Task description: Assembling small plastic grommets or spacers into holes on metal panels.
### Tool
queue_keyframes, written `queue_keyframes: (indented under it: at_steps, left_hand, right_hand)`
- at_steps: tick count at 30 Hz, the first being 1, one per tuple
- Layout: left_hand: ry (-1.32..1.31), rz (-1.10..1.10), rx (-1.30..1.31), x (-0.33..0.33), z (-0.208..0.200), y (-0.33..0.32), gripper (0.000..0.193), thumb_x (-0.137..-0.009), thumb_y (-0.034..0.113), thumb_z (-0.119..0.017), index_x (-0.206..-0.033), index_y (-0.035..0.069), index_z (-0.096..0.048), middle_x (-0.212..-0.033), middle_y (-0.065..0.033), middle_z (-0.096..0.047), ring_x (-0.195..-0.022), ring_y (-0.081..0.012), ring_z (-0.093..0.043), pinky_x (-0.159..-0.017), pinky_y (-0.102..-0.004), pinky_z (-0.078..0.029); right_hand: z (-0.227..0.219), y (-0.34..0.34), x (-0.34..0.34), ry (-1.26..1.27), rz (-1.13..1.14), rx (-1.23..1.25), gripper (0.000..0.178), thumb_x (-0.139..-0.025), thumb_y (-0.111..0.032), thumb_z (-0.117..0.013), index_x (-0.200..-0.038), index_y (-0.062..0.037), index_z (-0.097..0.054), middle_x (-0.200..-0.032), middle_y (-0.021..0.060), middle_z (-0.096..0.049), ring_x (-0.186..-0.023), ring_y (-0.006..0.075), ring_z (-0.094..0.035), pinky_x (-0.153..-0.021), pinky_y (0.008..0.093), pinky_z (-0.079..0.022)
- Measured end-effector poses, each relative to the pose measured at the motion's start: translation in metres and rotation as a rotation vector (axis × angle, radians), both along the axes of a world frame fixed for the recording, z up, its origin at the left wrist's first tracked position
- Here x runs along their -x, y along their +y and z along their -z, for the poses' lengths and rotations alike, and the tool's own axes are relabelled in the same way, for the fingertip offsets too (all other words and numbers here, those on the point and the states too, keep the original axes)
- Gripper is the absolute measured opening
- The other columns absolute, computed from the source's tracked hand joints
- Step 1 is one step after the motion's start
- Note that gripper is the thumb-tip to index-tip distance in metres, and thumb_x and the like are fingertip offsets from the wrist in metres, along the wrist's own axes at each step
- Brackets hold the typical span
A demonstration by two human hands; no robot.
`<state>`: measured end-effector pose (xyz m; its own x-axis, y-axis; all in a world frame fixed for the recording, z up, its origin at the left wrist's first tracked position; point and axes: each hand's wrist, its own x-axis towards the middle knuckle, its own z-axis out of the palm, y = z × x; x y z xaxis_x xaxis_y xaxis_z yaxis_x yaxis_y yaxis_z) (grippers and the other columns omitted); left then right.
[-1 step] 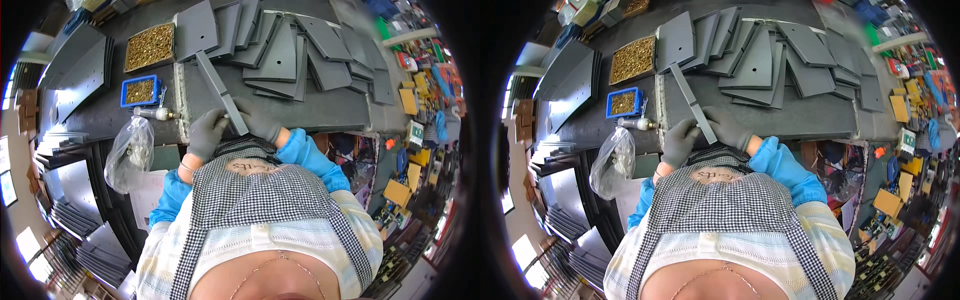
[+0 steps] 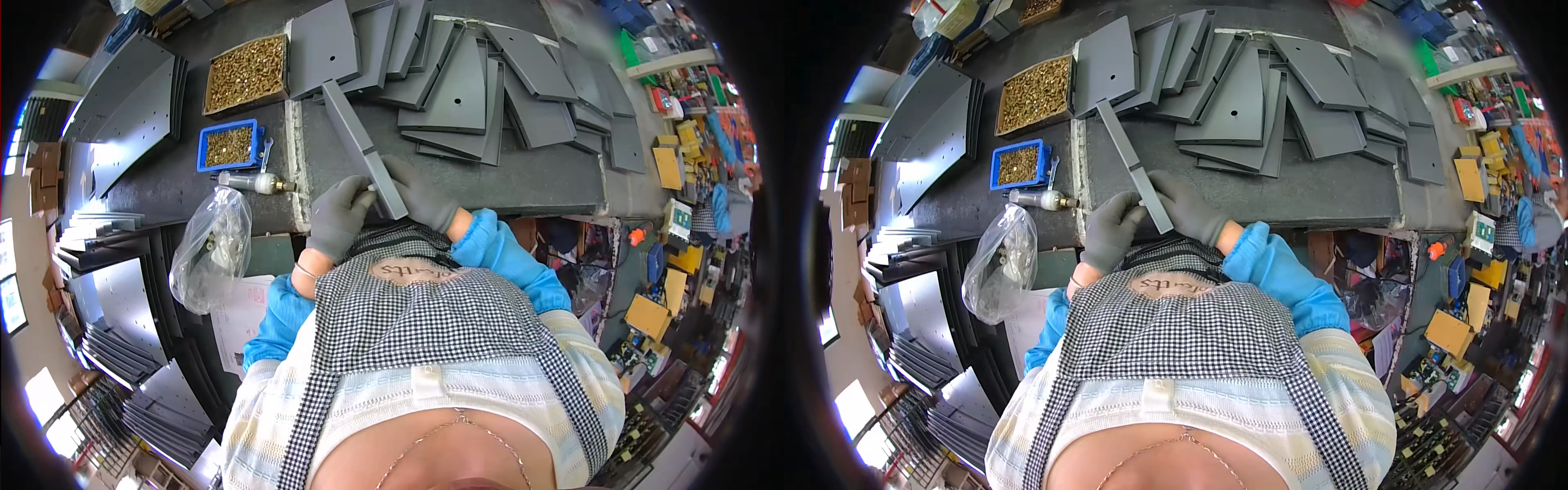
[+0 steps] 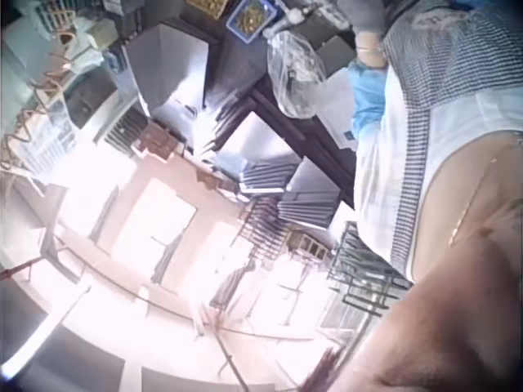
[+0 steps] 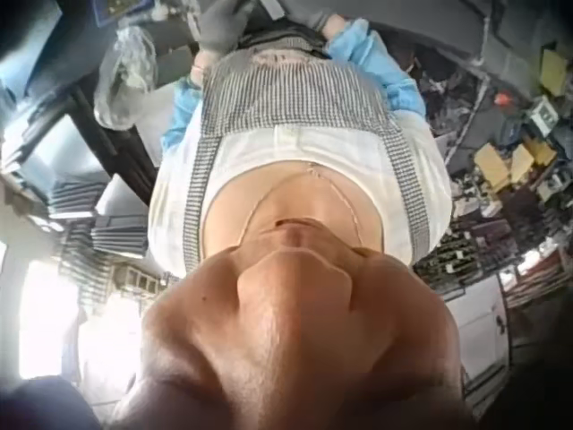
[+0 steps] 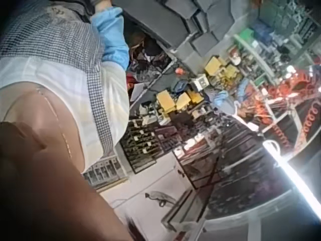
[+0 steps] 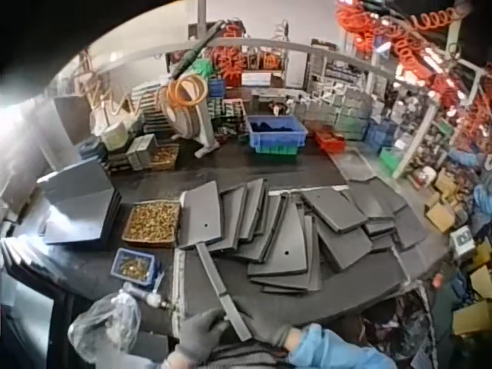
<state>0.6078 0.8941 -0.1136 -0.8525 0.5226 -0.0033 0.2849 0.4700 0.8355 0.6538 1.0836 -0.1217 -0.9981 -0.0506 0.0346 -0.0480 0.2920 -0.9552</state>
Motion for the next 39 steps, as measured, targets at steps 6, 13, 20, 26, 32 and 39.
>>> queue_keyframes:
  at_steps: [6, 13, 20, 26, 32, 39]
  left_hand:
    - [0.037, -0.021, 0.016, 0.000, 0.000, -0.003, 0.024, -0.092, 0.021, -0.072, -0.111, 0.007, -0.071, -0.101, -0.0153, -0.073, -0.091, -0.0331, -0.071, -0.079, -0.0392, -0.056]
    - [0.120, -0.039, 0.106, -0.002, -0.009, -0.003, 0.025, -0.088, 0.017, -0.075, -0.111, 0.006, -0.072, -0.100, -0.0167, -0.074, -0.091, -0.0318, -0.073, -0.079, -0.0385, -0.057]
    - [0.090, 0.023, 0.054, -0.002, -0.012, 0.004, 0.025, -0.089, 0.019, -0.074, -0.111, 0.006, -0.071, -0.100, -0.0165, -0.073, -0.091, -0.0336, -0.072, -0.079, -0.0398, -0.056]
    - [-0.002, -0.036, 0.046, -0.002, -0.010, -0.001, 0.025, -0.090, 0.020, -0.074, -0.111, 0.006, -0.070, -0.098, -0.0162, -0.072, -0.090, -0.0336, -0.071, -0.078, -0.0400, -0.056]
    - [0.040, -0.010, 0.073, 0.001, -0.011, 0.002, 0.025, -0.090, 0.019, -0.073, -0.112, 0.006, -0.070, -0.099, -0.0162, -0.072, -0.089, -0.0334, -0.072, -0.078, -0.0398, -0.056]
    - [0.000, -0.002, 0.052, 0.000, -0.011, 0.008, 0.026, -0.090, 0.018, -0.073, -0.112, 0.005, -0.070, -0.099, -0.0167, -0.073, -0.090, -0.0332, -0.072, -0.079, -0.0396, -0.056]
  right_hand:
    - [0.017, -0.002, 0.006, -0.121, 0.065, 0.055, 0.040, -0.103, -0.031, -0.053, -0.129, -0.0014, -0.061, -0.111, 0.0211, -0.070, -0.103, 0.0346, -0.068, -0.090, 0.0409, -0.052]
    - [0.017, -0.005, 0.010, -0.252, 0.049, 0.112, 0.042, -0.103, -0.032, -0.053, -0.132, -0.0030, -0.060, -0.123, 0.0188, -0.069, -0.114, 0.0292, -0.066, -0.097, 0.0380, -0.049]
    - [0.021, 0.006, 0.007, -0.293, 0.006, 0.154, 0.046, -0.102, -0.030, -0.055, -0.140, -0.0047, -0.055, -0.125, 0.0149, -0.067, -0.117, 0.0245, -0.063, -0.102, 0.0334, -0.047]
    - [0.010, 0.010, 0.011, -0.211, -0.062, 0.126, 0.043, -0.101, -0.024, -0.058, -0.139, -0.0054, -0.055, -0.119, 0.0134, -0.069, -0.111, 0.0241, -0.065, -0.097, 0.0345, -0.050]
    - [0.007, 0.009, 0.013, -0.398, -0.008, 0.253, 0.044, -0.099, -0.025, -0.061, -0.139, -0.0050, -0.056, -0.117, 0.0117, -0.069, -0.108, 0.0199, -0.065, -0.095, 0.0335, -0.051]
    - [0.028, 0.014, 0.004, -0.266, 0.015, 0.209, 0.045, -0.102, -0.025, -0.057, -0.140, -0.0026, -0.055, -0.118, 0.0115, -0.069, -0.110, 0.0186, -0.064, -0.097, 0.0321, -0.050]
